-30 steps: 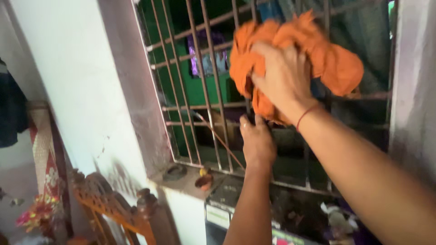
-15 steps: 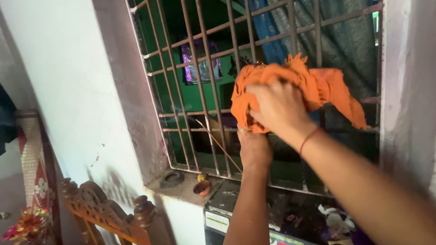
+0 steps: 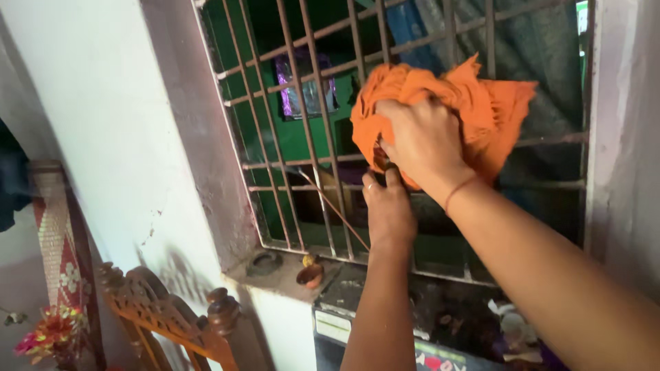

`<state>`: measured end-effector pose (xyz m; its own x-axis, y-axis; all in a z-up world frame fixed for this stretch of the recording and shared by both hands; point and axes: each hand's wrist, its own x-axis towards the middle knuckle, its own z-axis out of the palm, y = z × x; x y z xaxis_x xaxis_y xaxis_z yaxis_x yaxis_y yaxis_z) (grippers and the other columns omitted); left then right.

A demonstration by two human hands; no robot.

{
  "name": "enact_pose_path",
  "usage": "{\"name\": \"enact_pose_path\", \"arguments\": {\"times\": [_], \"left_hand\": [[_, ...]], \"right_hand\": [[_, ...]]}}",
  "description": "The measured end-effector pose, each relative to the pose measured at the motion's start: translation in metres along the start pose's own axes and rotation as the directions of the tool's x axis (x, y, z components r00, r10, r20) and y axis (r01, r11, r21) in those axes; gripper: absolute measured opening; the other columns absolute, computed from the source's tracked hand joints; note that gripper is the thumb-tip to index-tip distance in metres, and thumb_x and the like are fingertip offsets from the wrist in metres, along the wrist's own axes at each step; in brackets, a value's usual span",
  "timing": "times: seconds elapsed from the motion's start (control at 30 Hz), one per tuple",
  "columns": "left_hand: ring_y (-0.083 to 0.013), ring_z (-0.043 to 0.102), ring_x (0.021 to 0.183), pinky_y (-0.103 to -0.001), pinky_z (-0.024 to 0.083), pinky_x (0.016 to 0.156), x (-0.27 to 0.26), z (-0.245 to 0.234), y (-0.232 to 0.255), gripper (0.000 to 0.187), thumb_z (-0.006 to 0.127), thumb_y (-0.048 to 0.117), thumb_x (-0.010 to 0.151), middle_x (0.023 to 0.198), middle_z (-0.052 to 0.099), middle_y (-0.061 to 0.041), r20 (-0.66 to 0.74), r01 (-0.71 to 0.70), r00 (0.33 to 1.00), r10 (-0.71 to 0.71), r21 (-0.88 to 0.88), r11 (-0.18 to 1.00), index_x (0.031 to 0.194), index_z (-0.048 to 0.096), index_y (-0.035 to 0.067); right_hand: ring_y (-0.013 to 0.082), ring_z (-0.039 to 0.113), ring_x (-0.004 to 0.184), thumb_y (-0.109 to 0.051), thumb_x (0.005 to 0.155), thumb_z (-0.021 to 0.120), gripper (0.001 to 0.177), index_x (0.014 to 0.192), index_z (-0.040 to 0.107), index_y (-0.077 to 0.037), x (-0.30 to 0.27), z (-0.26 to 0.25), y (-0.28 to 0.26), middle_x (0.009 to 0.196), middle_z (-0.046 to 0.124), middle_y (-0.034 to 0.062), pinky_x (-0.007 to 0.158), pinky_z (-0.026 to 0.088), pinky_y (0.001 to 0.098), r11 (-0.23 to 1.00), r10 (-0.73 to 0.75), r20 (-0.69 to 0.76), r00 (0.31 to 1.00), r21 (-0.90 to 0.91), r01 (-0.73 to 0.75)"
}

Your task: The person wipes a dark wooden surface with an orange cloth and then proceeds to wipe the metal bars and frame of a window with the same cloth.

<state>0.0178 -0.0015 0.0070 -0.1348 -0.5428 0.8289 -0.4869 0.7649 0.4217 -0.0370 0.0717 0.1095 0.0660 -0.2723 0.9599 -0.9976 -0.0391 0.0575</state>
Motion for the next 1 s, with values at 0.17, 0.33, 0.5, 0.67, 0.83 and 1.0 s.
{"name": "enact_pose_path", "arguments": {"times": [0.17,0.33,0.5,0.67,0.83,1.0], "left_hand": [[-0.0497,0.044,0.13,-0.049,0.045,0.106,-0.001,0.003,-0.003,0.059,0.058,-0.009,0.082,0.148,0.032,-0.033,0.049,0.04,0.998,-0.038,-0.038,0.998,0.139,0.05,0.006],[-0.0512,0.042,0.131,-0.049,0.048,0.101,0.001,0.0,-0.001,0.037,0.062,0.005,0.094,0.148,0.031,-0.034,-0.022,0.004,1.0,-0.006,-0.064,0.998,0.131,0.054,0.002],[-0.0488,0.044,0.129,-0.05,0.048,0.101,-0.001,0.003,-0.002,0.036,0.061,0.009,0.096,0.147,0.034,-0.031,0.017,0.044,0.999,-0.043,-0.055,0.998,0.131,0.055,0.004],[-0.0477,0.049,0.128,-0.049,0.049,0.103,0.011,0.025,-0.022,0.05,0.053,-0.007,0.089,0.144,0.04,-0.03,0.014,-0.019,1.0,0.019,-0.012,1.0,0.139,0.052,0.0],[-0.0481,0.05,0.128,-0.05,0.048,0.106,0.013,0.027,-0.023,0.053,0.057,-0.005,0.089,0.146,0.04,-0.03,-0.11,-0.102,0.988,0.111,0.078,0.992,0.142,0.05,-0.004],[-0.05,0.046,0.128,-0.05,0.047,0.102,-0.001,0.011,-0.007,0.041,0.063,0.009,0.094,0.147,0.036,-0.032,-0.021,0.012,1.0,-0.013,-0.063,0.998,0.134,0.053,0.003]], "right_hand": [[0.0434,0.066,0.1,-0.028,0.065,0.09,0.056,0.118,0.074,-0.017,0.026,-0.011,0.018,0.106,0.071,0.0215,0.092,0.051,0.0606,0.977,-0.211,-0.029,0.977,-0.026,0.211],[0.0429,0.067,0.103,-0.032,0.091,0.086,0.044,0.126,0.071,-0.01,0.086,-0.029,0.031,0.113,0.07,0.0219,0.085,0.053,0.056,0.972,-0.227,-0.224,0.948,0.005,0.234],[0.0447,0.069,0.088,-0.029,0.076,0.086,0.048,0.12,0.075,-0.016,0.047,-0.007,0.002,0.099,0.07,0.0251,0.076,0.057,0.0529,0.976,-0.185,-0.117,0.976,-0.133,0.17],[0.0444,0.071,0.084,-0.031,0.074,0.087,0.045,0.115,0.076,-0.018,-0.002,-0.015,-0.006,0.096,0.069,0.0233,0.071,0.058,0.0519,0.996,-0.058,0.055,0.997,-0.07,0.062],[0.0388,0.072,0.089,-0.03,0.07,0.088,0.048,0.112,0.076,-0.009,0.049,-0.03,0.017,0.101,0.073,0.0231,0.081,0.058,0.0478,0.961,-0.275,0.135,0.952,0.072,0.268],[0.0375,0.072,0.085,-0.039,0.1,0.082,0.043,0.121,0.072,-0.003,0.1,-0.046,0.037,0.097,0.073,0.0222,0.078,0.058,0.0471,0.978,-0.135,-0.003,0.991,-0.158,0.133]]}}
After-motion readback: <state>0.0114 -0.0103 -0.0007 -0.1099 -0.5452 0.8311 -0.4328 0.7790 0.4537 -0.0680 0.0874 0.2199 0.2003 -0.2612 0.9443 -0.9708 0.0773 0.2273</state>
